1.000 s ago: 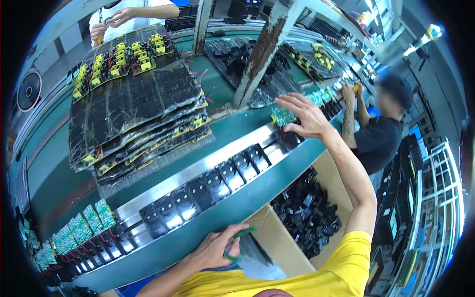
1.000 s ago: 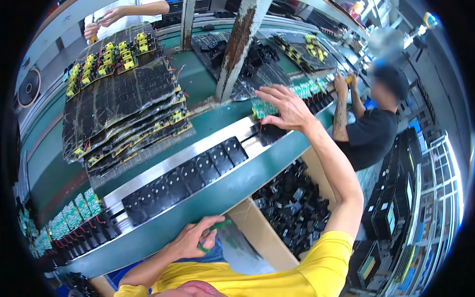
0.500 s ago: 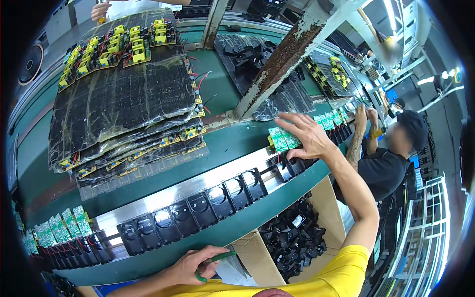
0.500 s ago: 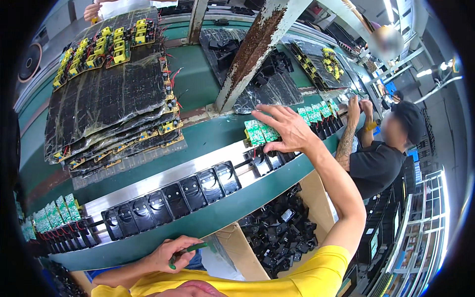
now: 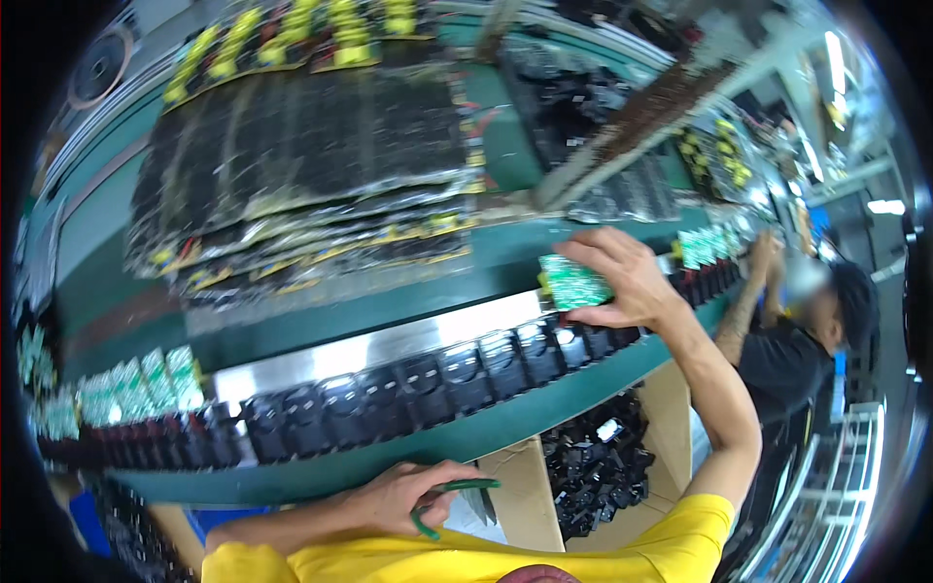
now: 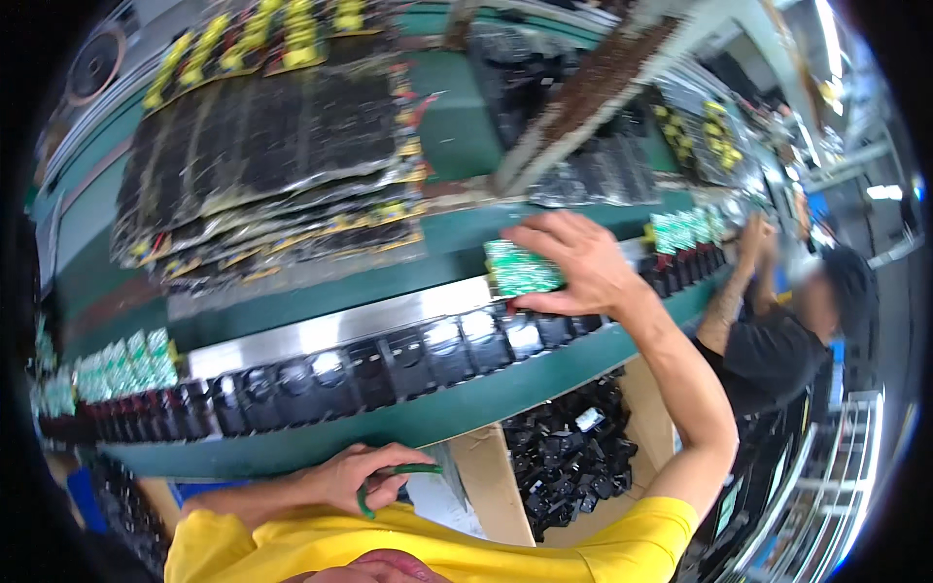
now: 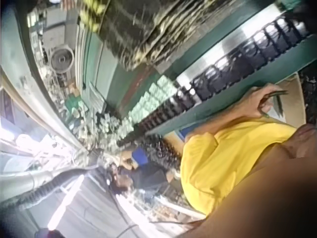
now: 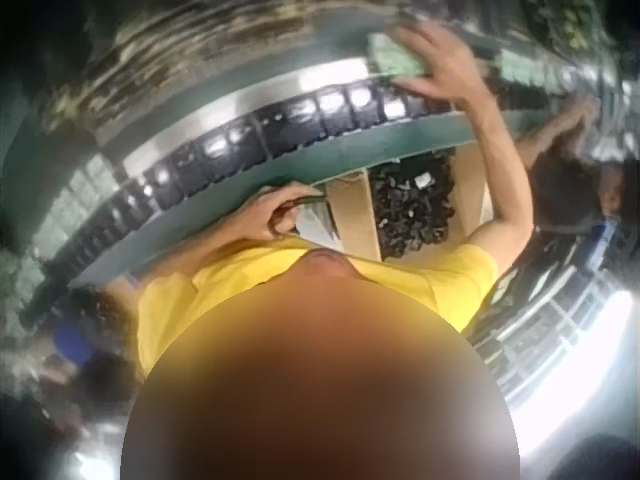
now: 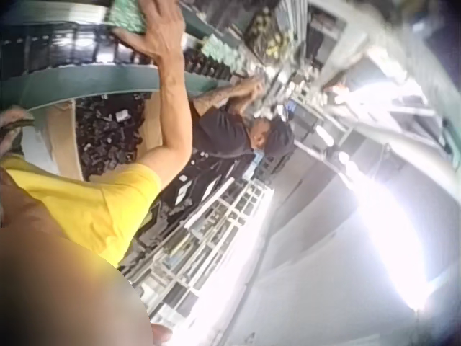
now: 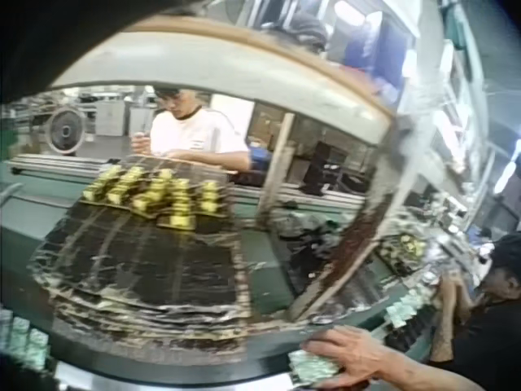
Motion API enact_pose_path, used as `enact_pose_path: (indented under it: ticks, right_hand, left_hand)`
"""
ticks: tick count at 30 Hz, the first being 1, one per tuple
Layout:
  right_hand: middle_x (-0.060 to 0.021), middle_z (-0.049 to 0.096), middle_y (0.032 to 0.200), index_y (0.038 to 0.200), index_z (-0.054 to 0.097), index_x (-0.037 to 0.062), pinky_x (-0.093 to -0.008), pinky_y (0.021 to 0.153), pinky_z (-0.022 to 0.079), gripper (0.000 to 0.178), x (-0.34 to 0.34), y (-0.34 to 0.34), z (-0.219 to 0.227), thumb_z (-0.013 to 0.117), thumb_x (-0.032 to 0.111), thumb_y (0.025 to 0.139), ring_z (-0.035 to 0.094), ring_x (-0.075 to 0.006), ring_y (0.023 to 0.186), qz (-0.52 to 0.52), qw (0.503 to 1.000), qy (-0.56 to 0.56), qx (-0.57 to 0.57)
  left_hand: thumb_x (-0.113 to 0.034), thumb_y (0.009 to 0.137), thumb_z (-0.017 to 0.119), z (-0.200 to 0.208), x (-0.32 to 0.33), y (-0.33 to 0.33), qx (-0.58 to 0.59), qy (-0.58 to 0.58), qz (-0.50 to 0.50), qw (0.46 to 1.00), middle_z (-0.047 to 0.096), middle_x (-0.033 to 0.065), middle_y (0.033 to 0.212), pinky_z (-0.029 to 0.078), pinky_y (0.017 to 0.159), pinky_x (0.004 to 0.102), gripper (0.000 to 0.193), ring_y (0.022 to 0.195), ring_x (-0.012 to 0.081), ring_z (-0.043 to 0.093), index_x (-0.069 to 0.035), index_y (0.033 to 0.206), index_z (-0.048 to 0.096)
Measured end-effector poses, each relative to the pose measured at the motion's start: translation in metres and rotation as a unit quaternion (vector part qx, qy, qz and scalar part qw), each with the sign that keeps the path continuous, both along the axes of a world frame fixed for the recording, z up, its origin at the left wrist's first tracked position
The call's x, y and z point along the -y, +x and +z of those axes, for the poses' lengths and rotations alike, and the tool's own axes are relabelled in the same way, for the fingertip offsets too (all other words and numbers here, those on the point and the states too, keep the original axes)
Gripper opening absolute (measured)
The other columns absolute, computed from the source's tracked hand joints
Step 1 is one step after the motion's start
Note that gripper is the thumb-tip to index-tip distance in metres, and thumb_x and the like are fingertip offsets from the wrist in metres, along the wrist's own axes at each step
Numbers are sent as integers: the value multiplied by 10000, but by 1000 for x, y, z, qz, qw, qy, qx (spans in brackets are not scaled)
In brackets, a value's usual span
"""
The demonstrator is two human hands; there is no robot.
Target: The worker is assembling electronic components by placing circuit boards into housings on a conveyor line.
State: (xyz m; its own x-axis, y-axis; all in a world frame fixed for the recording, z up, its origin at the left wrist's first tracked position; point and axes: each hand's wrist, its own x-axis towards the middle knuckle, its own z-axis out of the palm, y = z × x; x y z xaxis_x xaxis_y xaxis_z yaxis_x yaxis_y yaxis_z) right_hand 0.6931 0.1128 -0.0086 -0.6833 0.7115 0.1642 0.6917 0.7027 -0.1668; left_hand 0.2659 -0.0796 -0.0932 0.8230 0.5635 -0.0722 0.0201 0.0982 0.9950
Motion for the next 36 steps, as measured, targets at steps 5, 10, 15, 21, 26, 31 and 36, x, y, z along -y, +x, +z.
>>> enact_pose_path:
  ticks: [5,10,15,21,26,31,36]
  right_hand:
    - [-162,758,1249,1422,766,13,-490,933,562,805,29,16,17,934,547,844,690,-373,1027,-91,996,-5,13]
    - [-163,740,1378,1562,698,37,-475,1029,565,792,69,0,63,958,308,866,703,-381,1144,-216,976,23,31]
    - [-173,741,1353,1567,703,28,-465,1000,575,728,101,-125,106,929,156,887,700,-349,1118,-264,955,133,-13]
    - [-154,788,1277,1478,745,16,-421,943,604,648,90,-372,102,959,191,892,732,-303,1053,-112,975,100,-164]
    - [-136,770,1140,1331,814,28,-410,858,598,553,91,-553,87,988,305,885,732,-321,918,-52,971,48,-228]
    - [-97,744,1084,1319,827,62,-440,848,609,610,88,-667,51,919,511,917,741,-340,917,-11,974,88,-210]
    - [-96,746,1100,1335,832,81,-456,860,623,645,87,-715,37,901,568,917,757,-344,946,-4,981,88,-173]
  left_hand:
    - [15,934,712,-7,-6,9,63,12,-45,997,626,-40,729,429,611,348,703,624,163,561,-131,1616,622]
    - [-18,918,730,-21,8,13,70,99,20,992,659,-32,726,449,603,397,623,598,236,587,-113,1525,630]
    - [-54,916,739,-27,14,20,70,205,35,976,734,22,738,495,622,436,432,642,315,659,-94,1335,643]
    - [-114,902,781,-35,76,-18,-20,267,-84,960,801,112,900,571,735,522,407,805,414,731,-113,1289,655]
    - [-142,890,785,-83,102,-34,-12,237,-44,971,831,86,976,592,793,476,273,923,372,758,-135,1163,767]
    - [-130,903,760,-105,94,-45,-28,204,10,979,840,104,1060,608,804,470,259,958,366,762,-127,1160,787]
    - [-121,903,770,-101,83,-59,-16,203,45,978,840,139,1115,624,818,476,293,974,383,770,-93,1194,780]
